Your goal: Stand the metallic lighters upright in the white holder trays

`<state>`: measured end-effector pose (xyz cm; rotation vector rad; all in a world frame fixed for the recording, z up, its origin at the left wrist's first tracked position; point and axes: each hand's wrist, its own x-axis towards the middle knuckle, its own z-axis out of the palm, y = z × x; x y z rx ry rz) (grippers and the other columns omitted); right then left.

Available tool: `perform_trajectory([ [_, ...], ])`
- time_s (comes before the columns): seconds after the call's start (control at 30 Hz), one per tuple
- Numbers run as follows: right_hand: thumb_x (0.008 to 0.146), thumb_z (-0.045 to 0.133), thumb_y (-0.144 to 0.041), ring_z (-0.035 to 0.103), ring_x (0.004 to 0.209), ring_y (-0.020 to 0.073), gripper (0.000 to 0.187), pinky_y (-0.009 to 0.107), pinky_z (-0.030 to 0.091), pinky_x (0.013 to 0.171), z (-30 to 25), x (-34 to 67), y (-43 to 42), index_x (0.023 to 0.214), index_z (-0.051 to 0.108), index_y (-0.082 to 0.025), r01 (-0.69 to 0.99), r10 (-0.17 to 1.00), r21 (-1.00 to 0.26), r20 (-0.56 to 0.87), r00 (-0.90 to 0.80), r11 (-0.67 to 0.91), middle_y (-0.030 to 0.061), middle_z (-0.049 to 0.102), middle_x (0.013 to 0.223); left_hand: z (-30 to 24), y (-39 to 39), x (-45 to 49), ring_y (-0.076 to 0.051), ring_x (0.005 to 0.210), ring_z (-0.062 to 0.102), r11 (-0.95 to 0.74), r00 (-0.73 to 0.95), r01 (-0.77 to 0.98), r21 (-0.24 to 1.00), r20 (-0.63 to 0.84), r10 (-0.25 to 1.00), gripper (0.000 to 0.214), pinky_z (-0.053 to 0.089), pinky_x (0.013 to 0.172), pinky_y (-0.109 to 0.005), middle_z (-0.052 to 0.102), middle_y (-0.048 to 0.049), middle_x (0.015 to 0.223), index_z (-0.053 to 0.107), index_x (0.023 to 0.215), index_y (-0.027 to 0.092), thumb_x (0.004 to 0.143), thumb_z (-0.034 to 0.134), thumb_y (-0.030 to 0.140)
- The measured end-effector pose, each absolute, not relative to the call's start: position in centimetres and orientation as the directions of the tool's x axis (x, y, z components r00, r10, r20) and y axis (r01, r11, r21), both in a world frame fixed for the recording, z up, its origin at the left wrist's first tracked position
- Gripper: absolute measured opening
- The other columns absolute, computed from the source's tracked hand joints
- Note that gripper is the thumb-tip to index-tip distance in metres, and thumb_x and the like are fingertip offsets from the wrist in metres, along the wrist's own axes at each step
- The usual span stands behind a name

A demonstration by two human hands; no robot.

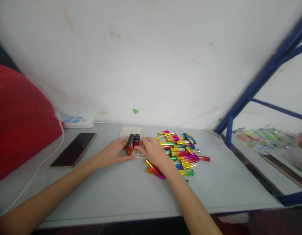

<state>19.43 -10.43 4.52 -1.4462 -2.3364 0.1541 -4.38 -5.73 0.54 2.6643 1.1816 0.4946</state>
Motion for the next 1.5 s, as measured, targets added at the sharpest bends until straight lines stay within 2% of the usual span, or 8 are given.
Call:
perform_trajectory([
  [0.13, 0.107, 0.067, -0.034, 0.066, 0.087, 0.0199, 0.014, 0.031, 0.046, 0.079, 5.4, 22.0, -12.9, 0.103, 0.066, -0.020, 0.777, 0.866, -0.386, 0.268, -0.422, 0.498, 0.0047, 0.072, 0.098, 0.6, -5.8, -4.4, -0.035, 0.116, 0.068, -0.673, 0.632, 0.672, 0.307, 0.235, 0.738, 0.055, 0.053, 0.103, -0.045, 0.073, -0.0138, 0.120, 0.070, 0.115, 0.020, 0.090, 0.073, 0.069],
  [0.4, 0.094, 0.083, -0.033, 0.069, 0.097, 0.0288, 0.020, 0.036, 0.050, 0.081, 4.6, 23.9, -17.6, 0.101, 0.068, -0.022, 0.891, 0.925, -0.251, 0.117, -0.360, 0.379, 0.0096, 0.074, 0.107, 0.7, -5.9, -4.2, -0.037, 0.118, 0.067, -0.663, 0.628, 0.694, 0.282, 0.213, 0.748, 0.058, 0.052, 0.105, -0.047, 0.073, -0.0155, 0.123, 0.069, 0.118, 0.019, 0.091, 0.072, 0.070],
  [0.6, 0.099, 0.073, -0.023, 0.071, 0.102, 0.0267, 0.007, 0.038, 0.053, 0.090, 3.9, 24.0, -17.1, 0.106, 0.074, -0.022, 0.842, 0.928, -0.391, 0.148, -0.341, 0.372, 0.0098, 0.073, 0.111, 0.6, -5.8, -4.3, -0.037, 0.116, 0.068, -0.665, 0.627, 0.686, 0.295, 0.225, 0.746, 0.054, 0.052, 0.102, -0.046, 0.074, -0.0145, 0.119, 0.070, 0.111, 0.019, 0.090, 0.074, 0.068],
  [0.77, 0.103, 0.067, -0.027, 0.070, 0.106, 0.0260, 0.013, 0.041, 0.055, 0.096, 4.6, 24.2, -15.9, 0.114, 0.073, -0.023, 0.780, 0.922, -0.497, 0.267, -0.280, 0.381, 0.0094, 0.073, 0.114, 0.4, -5.8, -4.4, -0.036, 0.113, 0.068, -0.665, 0.621, 0.678, 0.312, 0.241, 0.746, 0.055, 0.053, 0.101, -0.047, 0.074, -0.0142, 0.115, 0.070, 0.108, 0.020, 0.089, 0.072, 0.071],
  [0.93, 0.097, 0.073, -0.038, 0.071, 0.102, 0.0248, 0.025, 0.041, 0.057, 0.093, 5.4, 23.7, -13.3, 0.117, 0.076, -0.023, 0.530, 0.906, -0.744, 0.403, -0.132, 0.408, 0.0098, 0.076, 0.116, 0.5, -5.7, -4.4, -0.036, 0.113, 0.069, -0.669, 0.621, 0.664, 0.333, 0.253, 0.742, 0.057, 0.053, 0.101, -0.046, 0.075, -0.0139, 0.116, 0.071, 0.111, 0.020, 0.089, 0.071, 0.073],
  [1.03, 0.082, 0.086, -0.046, 0.071, 0.091, 0.0226, 0.042, 0.038, 0.058, 0.086, 5.7, 22.5, -11.6, 0.115, 0.076, -0.022, 0.207, 0.950, -0.929, 0.312, -0.005, 0.306, 0.0071, 0.078, 0.104, 0.7, -5.8, -4.3, -0.036, 0.113, 0.069, -0.669, 0.627, 0.667, 0.328, 0.237, 0.742, 0.054, 0.053, 0.102, -0.046, 0.075, -0.0136, 0.117, 0.071, 0.110, 0.020, 0.090, 0.072, 0.070],
  [1.13, 0.074, 0.090, -0.052, 0.070, 0.092, 0.0223, 0.050, 0.036, 0.057, 0.086, 5.4, 21.0, -10.2, 0.111, 0.078, -0.021, -0.049, 0.973, -0.972, 0.228, 0.039, 0.230, 0.0064, 0.078, 0.101, 0.7, -5.8, -4.3, -0.036, 0.114, 0.069, -0.662, 0.626, 0.674, 0.327, 0.223, 0.748, 0.053, 0.054, 0.101, -0.046, 0.074, -0.0139, 0.118, 0.070, 0.111, 0.020, 0.090, 0.072, 0.069],
  [1.5, 0.086, 0.067, -0.075, 0.047, 0.059, 0.0121, 0.055, 0.026, 0.042, 0.052, 3.2, 19.3, -10.3, 0.109, 0.058, -0.026, -0.093, 0.980, -0.985, 0.156, -0.122, 0.145, -0.0038, 0.056, 0.082, 0.1, -5.4, -4.5, -0.037, 0.115, 0.068, -0.668, 0.622, 0.680, 0.302, 0.242, 0.744, 0.061, 0.054, 0.102, -0.048, 0.074, -0.0152, 0.119, 0.070, 0.112, 0.020, 0.090, 0.068, 0.076],
])
